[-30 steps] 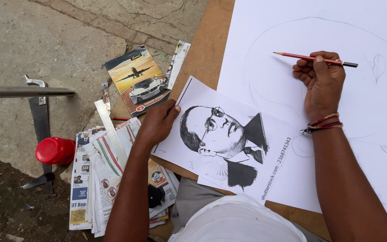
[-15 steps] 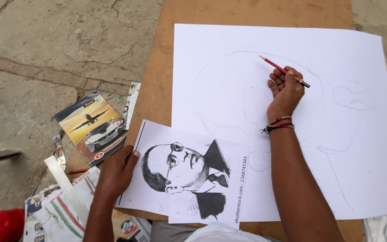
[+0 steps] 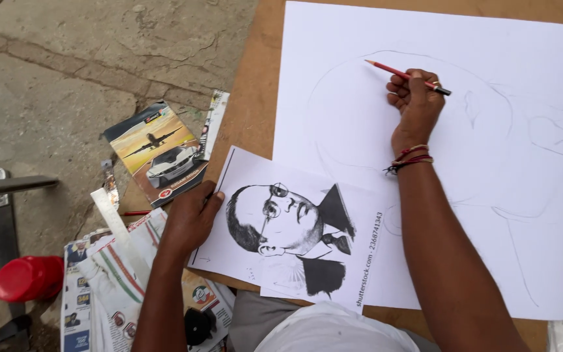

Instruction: Drawing a portrait of B.R. Ambedkar on a large sheet of paper using a reference image.

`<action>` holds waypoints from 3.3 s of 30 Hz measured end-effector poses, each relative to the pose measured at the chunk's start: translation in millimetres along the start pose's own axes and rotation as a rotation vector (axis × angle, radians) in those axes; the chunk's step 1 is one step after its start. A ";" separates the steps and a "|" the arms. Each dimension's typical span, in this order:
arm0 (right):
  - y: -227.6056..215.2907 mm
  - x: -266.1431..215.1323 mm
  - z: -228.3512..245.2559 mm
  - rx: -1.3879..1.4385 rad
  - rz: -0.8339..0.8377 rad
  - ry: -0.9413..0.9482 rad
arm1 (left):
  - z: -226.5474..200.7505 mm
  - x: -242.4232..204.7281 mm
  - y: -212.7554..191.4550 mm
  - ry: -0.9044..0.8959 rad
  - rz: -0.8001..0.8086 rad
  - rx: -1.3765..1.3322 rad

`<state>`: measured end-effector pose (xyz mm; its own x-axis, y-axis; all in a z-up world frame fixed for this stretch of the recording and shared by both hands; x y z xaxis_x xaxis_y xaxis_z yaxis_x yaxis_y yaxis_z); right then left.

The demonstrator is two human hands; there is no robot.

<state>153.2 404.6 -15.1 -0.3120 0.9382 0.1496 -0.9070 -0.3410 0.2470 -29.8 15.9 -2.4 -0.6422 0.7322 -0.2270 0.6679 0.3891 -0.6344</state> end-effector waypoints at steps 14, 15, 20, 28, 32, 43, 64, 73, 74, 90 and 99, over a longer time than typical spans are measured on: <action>-7.6 -2.0 5.4 0.001 0.166 -0.042 | 0.9 2.7 -2.2 -0.030 0.031 -0.028; -6.9 -3.0 6.8 -0.004 0.157 -0.037 | 2.2 3.1 -1.6 -0.009 0.019 -0.020; -7.0 -6.9 12.8 0.060 0.046 -0.069 | 0.1 3.4 -1.2 0.101 -0.011 -0.025; -19.0 -5.0 1.2 -0.058 -0.229 -0.081 | 8.0 7.5 2.5 -0.044 0.013 -0.013; 4.2 -3.9 2.4 -0.102 -0.131 -0.093 | 6.2 7.7 1.8 -0.064 0.018 -0.008; 10.9 -0.2 -6.5 -0.224 -0.072 -0.126 | 9.4 8.0 3.8 -0.062 0.027 -0.005; 29.1 -30.3 2.6 -0.098 0.167 -0.018 | 6.7 7.3 3.2 -0.037 0.015 -0.021; -26.4 -18.3 -6.8 -0.610 0.084 -0.480 | 6.4 1.4 -0.4 0.110 -0.044 -0.034; -26.4 -23.3 -8.2 -0.602 0.096 -0.471 | 8.3 -1.3 -2.5 0.095 -0.050 -0.030; -22.6 -50.8 35.6 -0.274 0.198 -0.238 | -1.6 3.6 -3.1 0.045 -0.002 -0.004; -38.0 -7.2 4.7 -0.072 -0.099 -0.100 | 7.1 7.8 3.1 -0.061 0.025 -0.010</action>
<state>191.2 410.5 -21.1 -0.1935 0.9552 0.2238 -0.9511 -0.2386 0.1962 -35.4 18.9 -11.4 -0.6470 0.7061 -0.2878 0.6874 0.3768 -0.6209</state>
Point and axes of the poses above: each hand's wrist, its own x-axis towards the middle knuckle, its own y-axis out of the palm, z = x × y, the point moved 1 cm from there along x, towards the middle knuckle, and after that the axes turned 5 degrees about z, right-handed, at the moved point
